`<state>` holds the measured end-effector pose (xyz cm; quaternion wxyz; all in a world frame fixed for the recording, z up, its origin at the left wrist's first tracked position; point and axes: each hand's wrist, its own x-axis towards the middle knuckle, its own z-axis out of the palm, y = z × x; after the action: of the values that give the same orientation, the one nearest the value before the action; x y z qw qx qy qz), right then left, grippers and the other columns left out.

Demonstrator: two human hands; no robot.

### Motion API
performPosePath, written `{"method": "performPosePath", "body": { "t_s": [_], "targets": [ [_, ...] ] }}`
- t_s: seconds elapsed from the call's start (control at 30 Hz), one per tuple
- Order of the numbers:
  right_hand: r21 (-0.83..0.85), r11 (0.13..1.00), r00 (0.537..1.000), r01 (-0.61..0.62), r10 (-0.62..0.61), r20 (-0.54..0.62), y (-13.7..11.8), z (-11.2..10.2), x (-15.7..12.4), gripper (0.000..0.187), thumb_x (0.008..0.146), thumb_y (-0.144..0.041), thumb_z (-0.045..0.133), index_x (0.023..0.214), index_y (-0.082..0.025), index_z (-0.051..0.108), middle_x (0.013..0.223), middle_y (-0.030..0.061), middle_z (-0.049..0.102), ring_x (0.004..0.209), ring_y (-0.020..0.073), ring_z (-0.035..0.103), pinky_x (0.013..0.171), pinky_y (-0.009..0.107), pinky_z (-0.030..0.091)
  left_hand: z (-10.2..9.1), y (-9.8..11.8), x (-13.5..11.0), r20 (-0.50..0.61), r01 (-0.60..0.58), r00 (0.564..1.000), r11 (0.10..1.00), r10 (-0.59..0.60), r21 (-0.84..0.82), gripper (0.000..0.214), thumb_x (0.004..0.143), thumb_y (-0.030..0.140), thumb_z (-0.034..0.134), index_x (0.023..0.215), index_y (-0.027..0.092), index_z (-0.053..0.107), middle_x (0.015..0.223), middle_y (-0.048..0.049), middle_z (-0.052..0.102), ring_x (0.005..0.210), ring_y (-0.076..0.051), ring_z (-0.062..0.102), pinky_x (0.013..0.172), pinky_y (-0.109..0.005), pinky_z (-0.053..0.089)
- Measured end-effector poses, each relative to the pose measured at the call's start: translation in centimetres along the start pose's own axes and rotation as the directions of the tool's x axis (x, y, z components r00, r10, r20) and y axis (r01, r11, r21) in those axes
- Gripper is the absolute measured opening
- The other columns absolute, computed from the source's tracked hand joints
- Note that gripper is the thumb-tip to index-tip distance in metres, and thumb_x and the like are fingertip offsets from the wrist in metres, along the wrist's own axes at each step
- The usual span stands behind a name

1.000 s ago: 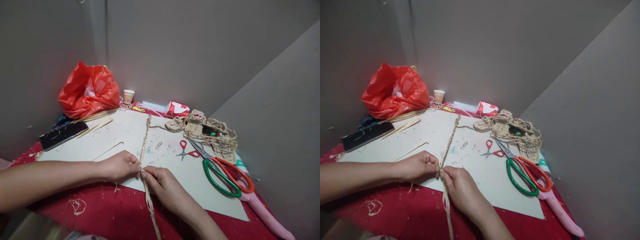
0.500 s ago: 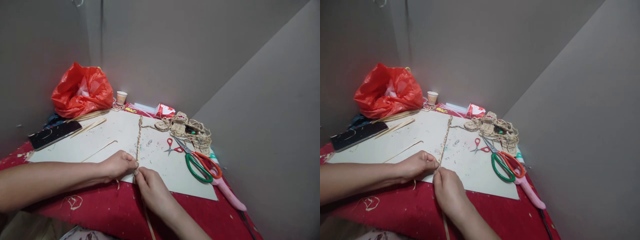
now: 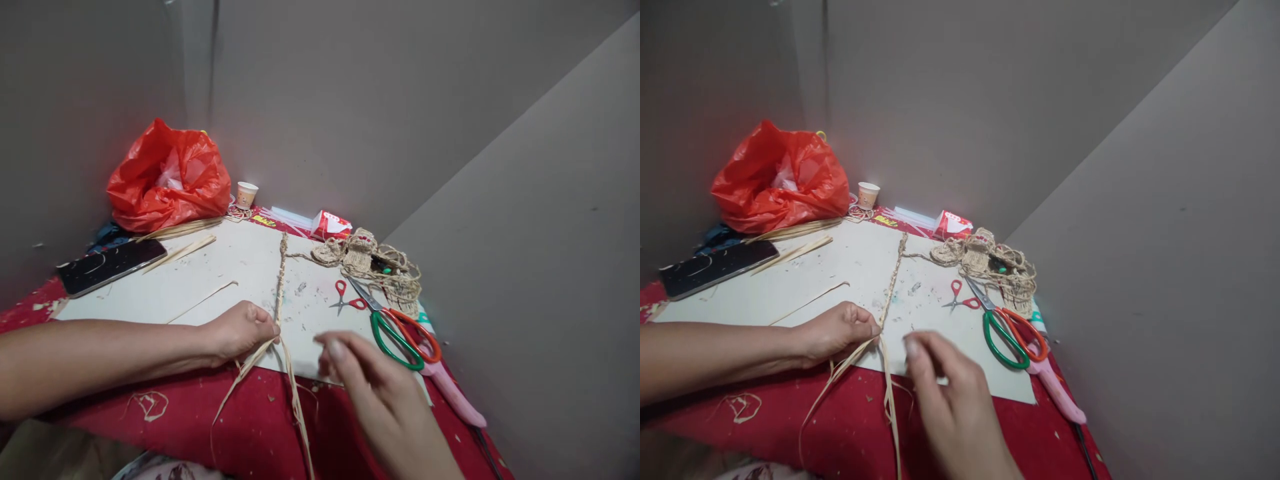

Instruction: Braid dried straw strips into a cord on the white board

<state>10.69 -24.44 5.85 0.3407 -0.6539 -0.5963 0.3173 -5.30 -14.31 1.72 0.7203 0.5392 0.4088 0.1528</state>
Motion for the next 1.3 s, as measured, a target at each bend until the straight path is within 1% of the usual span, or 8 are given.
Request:
{"method": "performPosePath", "body": {
  "t_s": [0.07, 0.13, 0.23, 0.47, 0.73, 0.93, 1.13, 1.3],
  "targets": [
    [0.231, 0.965, 0.992, -0.125, 0.117, 0.047, 0.6, 0.2, 2.0, 0.036, 0.086, -0.050, 0.048, 0.100, -0.019, 0.059, 0.087, 0.0070, 0.066, 0.078, 0.0190, 0.060, 0.068, 0.028, 0.045, -0.1, 0.0, -0.1, 0.015, -0.039, 0.999, 0.999, 0.040, -0.024, 0.030, 0.067, 0.043, 0.063, 0.060, 0.015, 0.054, 0.038, 0.0089, 0.036, 0.036, -0.004, 0.022, 0.040, -0.022, 0.012],
    [0.394, 0.874, 0.945, -0.284, 0.185, 0.271, 1.4, 1.6, 3.8, 0.037, 0.085, -0.052, 0.049, 0.091, -0.017, 0.058, 0.073, 0.0037, 0.062, 0.063, 0.0151, 0.058, 0.058, 0.025, 0.044, -0.2, -0.2, 0.0, 0.087, -0.096, 0.991, 0.994, 0.101, -0.057, 0.033, 0.070, 0.045, 0.061, 0.060, 0.013, 0.056, 0.045, 0.0043, 0.048, 0.039, -0.005, 0.030, 0.042, -0.021, 0.017],
    [0.473, 0.769, 0.858, -0.430, 0.186, 0.479, 2.5, 3.7, 5.5, 0.040, 0.082, -0.056, 0.050, 0.067, -0.019, 0.046, 0.047, -0.0075, 0.039, 0.037, 0.0064, 0.028, 0.038, 0.019, 0.022, -0.3, -0.6, 0.3, 0.112, -0.133, 0.984, 0.990, 0.139, -0.053, 0.035, 0.071, 0.045, 0.060, 0.061, 0.011, 0.058, 0.055, -0.0002, 0.057, 0.044, -0.006, 0.036, 0.045, -0.021, 0.020],
    [0.314, 0.913, 0.880, -0.260, 0.091, 0.466, 4.4, 4.1, 6.6, 0.045, 0.085, -0.056, 0.046, 0.061, -0.018, 0.044, 0.050, -0.0072, 0.029, 0.046, 0.0076, 0.020, 0.044, 0.023, 0.016, -0.6, -0.9, 0.1, 0.105, -0.106, 0.988, 0.993, 0.110, -0.044, 0.031, 0.072, 0.042, 0.059, 0.060, 0.014, 0.055, 0.045, 0.0068, 0.041, 0.042, -0.005, 0.027, 0.044, -0.021, 0.018],
    [0.427, 0.865, 0.881, -0.265, 0.037, 0.472, 5.4, 4.2, 6.4, 0.043, 0.088, -0.053, 0.044, 0.061, -0.020, 0.037, 0.049, -0.0085, 0.026, 0.046, 0.0080, 0.018, 0.045, 0.024, 0.016, -4.0, 2.0, -1.1, 0.192, 0.002, 0.980, 0.963, -0.055, 0.268, 0.022, 0.080, 0.033, 0.046, 0.072, 0.015, 0.056, 0.048, 0.0069, 0.037, 0.042, -0.007, 0.026, 0.043, -0.021, 0.020],
    [0.416, 0.871, 0.885, -0.261, 0.045, 0.463, 5.3, 4.0, 6.3, 0.045, 0.089, -0.055, 0.041, 0.061, -0.021, 0.032, 0.048, -0.0091, 0.025, 0.043, 0.0072, 0.016, 0.042, 0.023, 0.014, -8.6, 4.5, -1.2, 0.087, -0.021, 0.994, 0.668, -0.066, 0.743, 0.024, 0.080, 0.031, 0.046, 0.073, 0.014, 0.061, 0.055, 0.0028, 0.047, 0.050, -0.009, 0.038, 0.050, -0.022, 0.028],
    [0.390, 0.889, 0.888, -0.239, 0.037, 0.459, 4.9, 3.8, 6.3, 0.046, 0.088, -0.056, 0.041, 0.060, -0.021, 0.032, 0.048, -0.0091, 0.024, 0.043, 0.0072, 0.017, 0.042, 0.023, 0.016, -8.1, 4.5, -0.2, -0.105, 0.050, 0.943, 0.178, 0.315, 0.983, 0.024, 0.080, 0.032, 0.046, 0.078, 0.015, 0.062, 0.069, -0.0053, 0.061, 0.057, -0.013, 0.047, 0.054, -0.024, 0.028],
    [0.341, 0.912, 0.885, -0.230, 0.050, 0.462, 4.9, 3.7, 6.3, 0.044, 0.089, -0.055, 0.039, 0.061, -0.021, 0.032, 0.051, -0.0085, 0.023, 0.046, 0.0079, 0.017, 0.042, 0.022, 0.018, -8.0, 2.9, 2.0, -0.053, 0.013, 0.930, 0.113, 0.365, 0.994, 0.019, 0.080, 0.025, 0.046, 0.079, 0.017, 0.064, 0.078, -0.0067, 0.065, 0.064, -0.015, 0.053, 0.056, -0.025, 0.031]
  ]
}}
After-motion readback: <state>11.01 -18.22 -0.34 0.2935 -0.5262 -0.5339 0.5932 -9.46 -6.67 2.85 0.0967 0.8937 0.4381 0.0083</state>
